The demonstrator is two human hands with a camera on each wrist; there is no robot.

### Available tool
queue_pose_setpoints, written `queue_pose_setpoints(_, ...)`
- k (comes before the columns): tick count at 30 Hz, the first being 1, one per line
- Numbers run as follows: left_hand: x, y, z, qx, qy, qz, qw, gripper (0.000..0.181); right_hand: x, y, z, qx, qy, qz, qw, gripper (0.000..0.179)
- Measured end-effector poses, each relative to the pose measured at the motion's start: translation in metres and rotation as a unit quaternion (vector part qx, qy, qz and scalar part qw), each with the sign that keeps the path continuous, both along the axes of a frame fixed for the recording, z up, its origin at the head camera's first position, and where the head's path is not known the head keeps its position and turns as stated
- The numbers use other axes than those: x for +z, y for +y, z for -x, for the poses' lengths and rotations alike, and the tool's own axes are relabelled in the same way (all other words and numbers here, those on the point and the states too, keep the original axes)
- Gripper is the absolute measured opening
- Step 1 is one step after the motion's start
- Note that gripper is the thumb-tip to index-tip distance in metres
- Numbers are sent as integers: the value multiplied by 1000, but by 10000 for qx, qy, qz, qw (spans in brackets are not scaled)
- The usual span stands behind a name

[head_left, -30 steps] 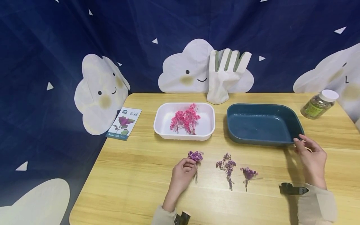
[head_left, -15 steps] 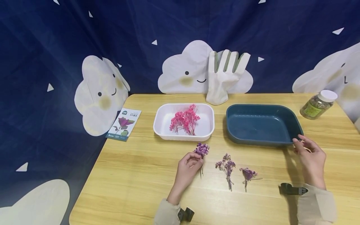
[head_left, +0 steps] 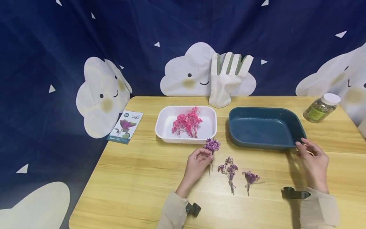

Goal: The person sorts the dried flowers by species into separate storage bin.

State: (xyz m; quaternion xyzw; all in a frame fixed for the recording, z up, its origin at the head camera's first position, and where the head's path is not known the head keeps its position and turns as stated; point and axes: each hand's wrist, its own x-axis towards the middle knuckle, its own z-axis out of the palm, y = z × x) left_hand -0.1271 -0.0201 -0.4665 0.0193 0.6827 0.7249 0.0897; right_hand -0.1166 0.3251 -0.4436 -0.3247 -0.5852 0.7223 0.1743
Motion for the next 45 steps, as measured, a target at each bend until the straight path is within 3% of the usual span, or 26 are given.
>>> queue_pose_setpoints(12, 4, 27, 23, -337, 320, -16, 9989, 23, -1, 1, 1, -48, 65, 34, 10000, 21)
queue_pose_setpoints(25, 4, 56, 47, -385, 460, -42, 9982, 21, -3, 3, 0, -3, 36, -101, 9999, 21)
queue_pose_setpoints(34, 12, 75, 64, -400, 744, 27, 9964, 20, -3, 1, 0, 114, 56, -213, 9997, 20)
queue_pose_setpoints(45, 24, 93, 85, -733, 1089, 431, 9904, 14, -4, -1, -1, -19, 56, -311, 9995, 22)
